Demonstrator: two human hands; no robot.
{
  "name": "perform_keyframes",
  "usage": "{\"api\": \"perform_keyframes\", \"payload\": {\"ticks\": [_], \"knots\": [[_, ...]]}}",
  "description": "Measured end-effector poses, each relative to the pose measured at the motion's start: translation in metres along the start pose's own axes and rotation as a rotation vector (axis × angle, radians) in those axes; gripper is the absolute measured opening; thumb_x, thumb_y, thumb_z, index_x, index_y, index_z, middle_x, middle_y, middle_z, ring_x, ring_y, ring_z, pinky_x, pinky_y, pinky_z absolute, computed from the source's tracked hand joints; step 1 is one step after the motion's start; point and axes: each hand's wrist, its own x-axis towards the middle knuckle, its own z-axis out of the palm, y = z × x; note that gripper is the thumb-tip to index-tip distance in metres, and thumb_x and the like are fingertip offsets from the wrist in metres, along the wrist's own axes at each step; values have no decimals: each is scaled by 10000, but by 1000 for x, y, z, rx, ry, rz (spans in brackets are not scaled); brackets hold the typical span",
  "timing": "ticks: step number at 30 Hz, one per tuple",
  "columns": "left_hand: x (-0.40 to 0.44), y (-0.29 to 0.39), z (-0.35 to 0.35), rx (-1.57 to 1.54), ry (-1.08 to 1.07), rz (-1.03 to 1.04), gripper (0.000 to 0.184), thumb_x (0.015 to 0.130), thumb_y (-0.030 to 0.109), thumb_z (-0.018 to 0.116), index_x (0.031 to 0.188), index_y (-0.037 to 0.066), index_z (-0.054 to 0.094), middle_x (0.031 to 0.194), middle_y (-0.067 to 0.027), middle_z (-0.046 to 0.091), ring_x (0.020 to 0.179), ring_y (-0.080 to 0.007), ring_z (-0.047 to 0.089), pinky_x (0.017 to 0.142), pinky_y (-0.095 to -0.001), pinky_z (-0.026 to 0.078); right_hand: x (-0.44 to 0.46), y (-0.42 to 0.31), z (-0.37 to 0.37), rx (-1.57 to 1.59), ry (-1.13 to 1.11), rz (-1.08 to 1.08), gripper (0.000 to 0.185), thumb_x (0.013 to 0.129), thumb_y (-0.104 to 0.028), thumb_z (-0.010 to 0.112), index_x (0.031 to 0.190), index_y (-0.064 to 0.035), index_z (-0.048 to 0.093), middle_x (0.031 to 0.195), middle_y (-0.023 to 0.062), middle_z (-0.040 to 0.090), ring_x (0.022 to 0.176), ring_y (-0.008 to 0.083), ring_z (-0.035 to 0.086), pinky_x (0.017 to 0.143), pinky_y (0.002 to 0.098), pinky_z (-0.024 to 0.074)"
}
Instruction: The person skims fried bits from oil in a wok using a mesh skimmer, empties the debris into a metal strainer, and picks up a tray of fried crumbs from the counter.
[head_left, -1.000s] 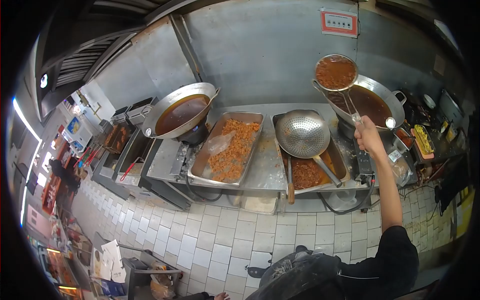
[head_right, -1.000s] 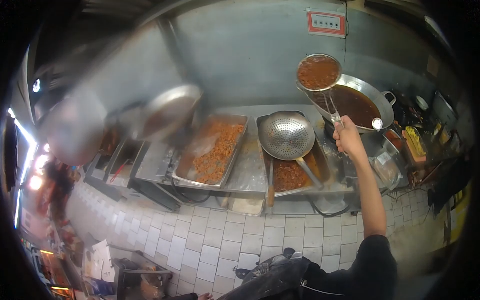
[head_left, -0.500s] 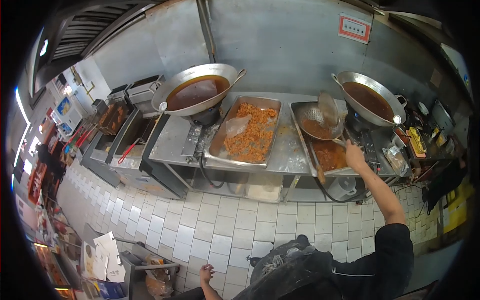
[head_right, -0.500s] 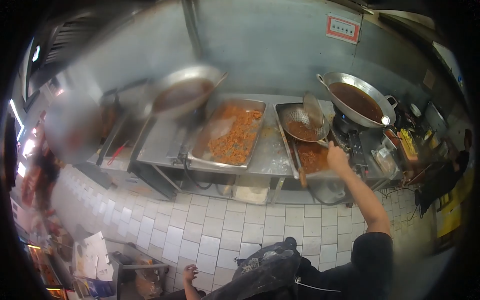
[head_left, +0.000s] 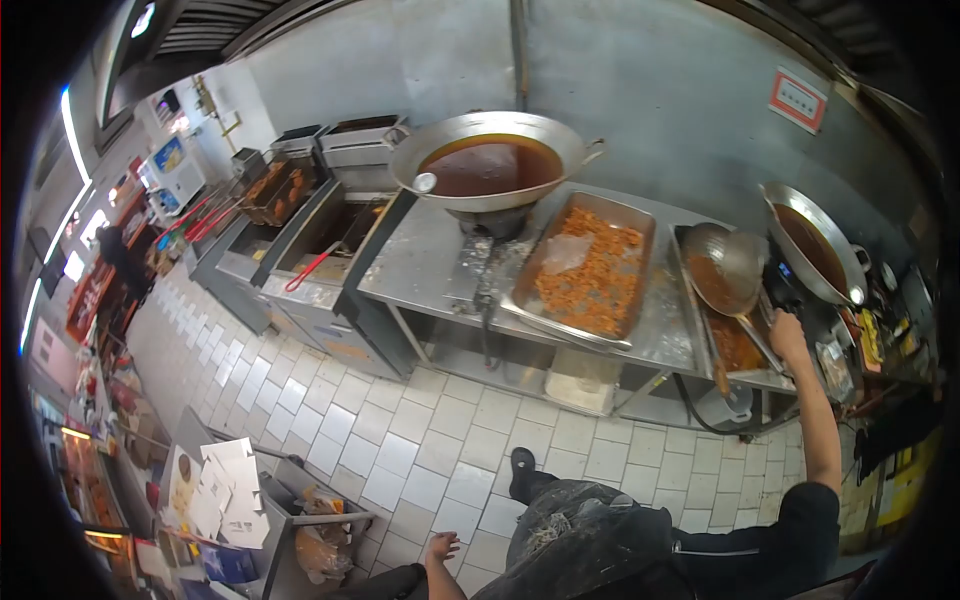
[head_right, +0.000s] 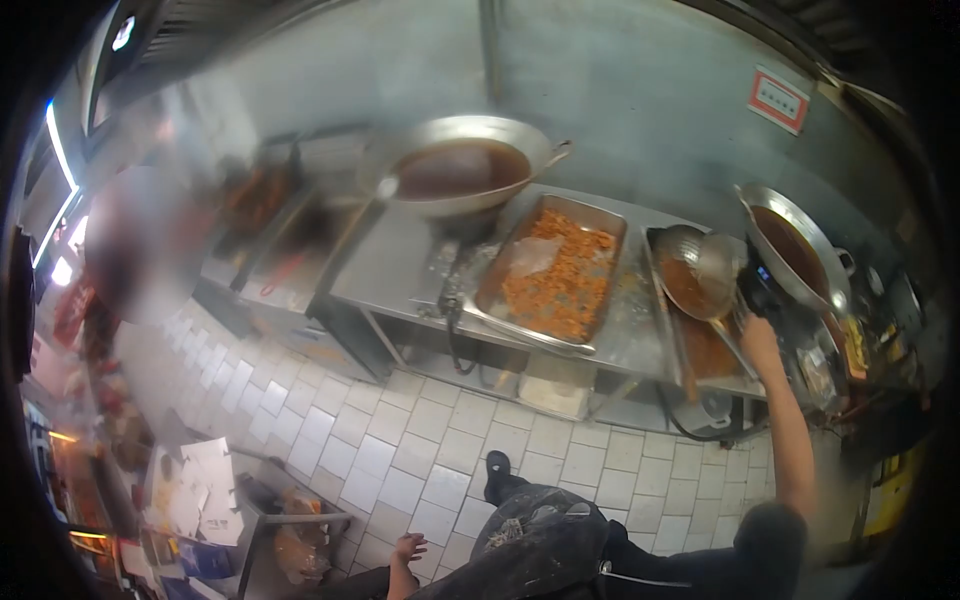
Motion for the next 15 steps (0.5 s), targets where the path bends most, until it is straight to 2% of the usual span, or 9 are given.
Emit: {"api": "perform_keyframes", "payload": {"ticks": [3, 4, 5, 6, 7, 10, 12, 13, 15], "knots": [[12, 37, -24, -4, 17, 27, 306, 808, 287, 532, 1071, 130, 523, 973, -43, 609, 822, -195, 593, 679, -402, 433, 26, -9, 13, 261, 272, -143, 137, 768, -84, 505, 818, 39, 472, 752, 279, 520, 757, 447, 518, 633, 457, 423], [27, 47, -39, 21, -3, 15, 303, 807, 285, 529, 1068, 131, 526, 980, -45, 607, 827, -197, 593, 682, -404, 432, 31, -22, 4, 314, 360, -109, 114, 794, -119, 509, 772, -18, 460, 649, 176, 525, 561, 341, 524, 495, 383, 418], [53, 56, -57, 36, -24, 2, 300, 806, 283, 527, 1065, 133, 529, 988, -48, 605, 832, -199, 592, 684, -406, 432, 42, -29, -5, 918, 91, 81, 134, 834, -169, 491, 735, -101, 432, 542, 31, 442, 379, 154, 416, 335, 271, 328], [63, 56, -73, 41, -41, -12, 297, 805, 281, 525, 1062, 134, 532, 995, -51, 604, 837, -201, 592, 687, -407, 431, 46, -46, -20, 1167, 17, 156, 156, 864, -216, 463, 728, -163, 409, 506, -60, 366, 331, 19, 306, 271, 178, 216], [51, 75, -86, 37, -6, -10, 299, 804, 273, 517, 1064, 127, 535, 1005, -52, 600, 844, -205, 592, 691, -410, 432, 36, -87, -55, 1177, 39, 196, 156, 866, -268, 460, 752, -167, 429, 484, -65, 355, 300, 24, 275, 244, 184, 198], [48, 153, -131, 23, 58, 88, 310, 799, 245, 501, 1069, 100, 543, 966, -55, 609, 855, -198, 592, 680, -406, 445, 49, -160, -111, 1177, 89, 272, 249, 844, -365, 514, 745, -146, 448, 444, -83, 285, 294, 6, 254, 255, 176, 189], [67, 199, -163, -18, 96, 245, 317, 782, 207, 553, 1075, 88, 538, 1008, -75, 597, 888, -257, 576, 736, -422, 448, 80, -182, -107, 1117, 133, 100, 271, 829, -345, 556, 710, -136, 430, 438, -93, 249, 282, -5, 223, 247, 188, 149], [73, 228, -175, -31, 149, 410, 297, 784, 188, 556, 1057, 70, 546, 969, -84, 609, 882, -258, 577, 743, -406, 451, 78, -214, -128, 1088, 32, 77, 185, 816, -226, 569, 759, -82, 468, 490, -62, 335, 361, 16, 320, 326, 191, 253], [64, 316, -193, 129, 349, 761, 264, 792, 166, 557, 1023, 39, 554, 922, -111, 618, 867, -276, 579, 748, -380, 452, 110, -248, -119, 842, 250, -202, 129, 768, -130, 560, 850, -42, 513, 625, 4, 443, 531, 83, 436, 489, 222, 351]]}}
